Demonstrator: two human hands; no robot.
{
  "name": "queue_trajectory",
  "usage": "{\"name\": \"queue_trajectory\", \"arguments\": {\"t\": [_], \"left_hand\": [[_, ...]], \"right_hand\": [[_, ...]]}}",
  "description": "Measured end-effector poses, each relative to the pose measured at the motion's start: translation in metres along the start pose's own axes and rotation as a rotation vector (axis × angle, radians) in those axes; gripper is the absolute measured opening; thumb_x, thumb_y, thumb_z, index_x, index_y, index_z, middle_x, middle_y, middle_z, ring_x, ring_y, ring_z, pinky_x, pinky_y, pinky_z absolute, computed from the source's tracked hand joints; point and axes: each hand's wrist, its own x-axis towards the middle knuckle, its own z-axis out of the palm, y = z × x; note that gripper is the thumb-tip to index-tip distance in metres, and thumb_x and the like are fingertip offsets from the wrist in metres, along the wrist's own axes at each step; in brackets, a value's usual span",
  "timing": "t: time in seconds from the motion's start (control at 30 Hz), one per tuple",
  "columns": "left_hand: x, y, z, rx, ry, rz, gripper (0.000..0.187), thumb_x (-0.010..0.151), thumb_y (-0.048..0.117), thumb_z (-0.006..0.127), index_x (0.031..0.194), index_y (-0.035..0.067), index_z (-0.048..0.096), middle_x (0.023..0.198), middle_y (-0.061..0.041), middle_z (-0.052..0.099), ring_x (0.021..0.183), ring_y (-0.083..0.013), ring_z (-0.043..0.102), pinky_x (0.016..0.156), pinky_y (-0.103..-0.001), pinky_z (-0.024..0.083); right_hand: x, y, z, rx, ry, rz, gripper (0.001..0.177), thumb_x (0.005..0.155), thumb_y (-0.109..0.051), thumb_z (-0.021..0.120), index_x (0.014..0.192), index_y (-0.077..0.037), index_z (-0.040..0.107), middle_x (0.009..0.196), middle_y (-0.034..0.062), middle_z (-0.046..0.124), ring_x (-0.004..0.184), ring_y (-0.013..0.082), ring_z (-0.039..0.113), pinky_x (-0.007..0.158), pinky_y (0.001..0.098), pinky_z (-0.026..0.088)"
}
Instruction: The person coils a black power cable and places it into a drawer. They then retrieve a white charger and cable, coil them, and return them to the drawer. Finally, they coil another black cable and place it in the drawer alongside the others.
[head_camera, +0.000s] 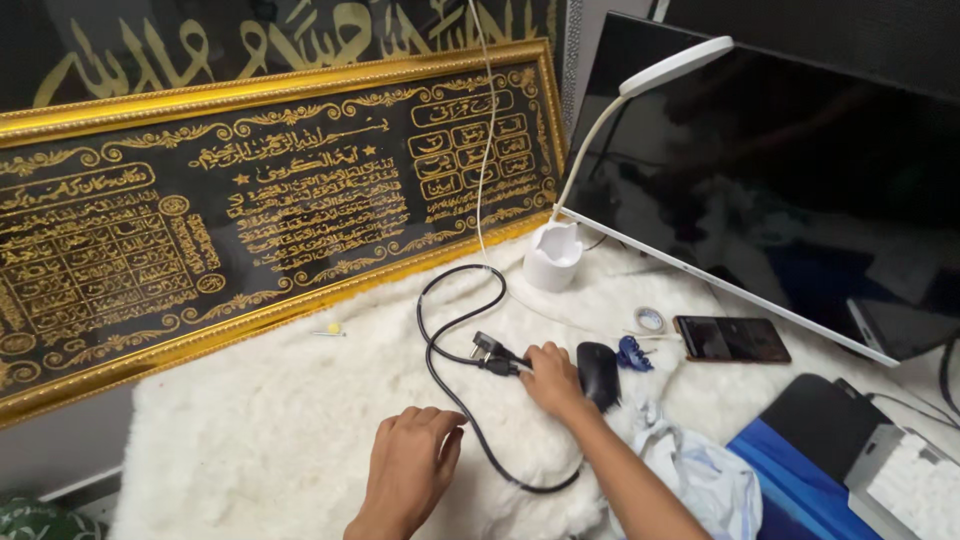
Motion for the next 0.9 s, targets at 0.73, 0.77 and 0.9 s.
{"name": "queue_trajectory", "arguments": {"t": [0.73, 0.77, 0.9], "left_hand": [[0.026, 0.023, -0.101, -0.992, -0.576, -0.275, 0.053, 0.081, 0.026, 0.078, 0.128, 0.007, 0.067, 0.090, -0.002, 0.075, 0.078, -0.0121, 0.069, 0.059, -0.031, 0.041], [0.020, 0.022, -0.102, -1.101, -0.500, -0.291, 0.055, 0.083, 0.026, 0.077, 0.133, 0.007, 0.065, 0.089, -0.002, 0.073, 0.080, -0.0140, 0.070, 0.061, -0.031, 0.042], [0.005, 0.026, -0.098, -1.513, -0.235, -0.286, 0.068, 0.089, 0.021, 0.074, 0.150, 0.006, 0.048, 0.092, -0.006, 0.069, 0.092, -0.0203, 0.071, 0.084, -0.042, 0.056]], "right_hand": [[-0.046, -0.135, -0.195, 0.423, 0.213, -0.819, 0.016, 0.077, -0.004, 0.079, 0.091, -0.005, 0.071, 0.085, 0.0049, 0.068, 0.073, 0.0166, 0.068, 0.060, 0.0303, 0.053], [-0.040, -0.135, -0.186, 0.468, 0.247, -0.736, 0.012, 0.081, -0.002, 0.077, 0.091, -0.005, 0.072, 0.085, 0.0035, 0.070, 0.070, 0.0124, 0.069, 0.057, 0.0281, 0.053], [-0.028, -0.132, -0.132, 0.635, 0.408, -0.295, 0.019, 0.090, -0.008, 0.078, 0.105, -0.003, 0.069, 0.072, 0.0042, 0.065, 0.061, 0.0111, 0.055, 0.055, 0.0287, 0.044]]}}
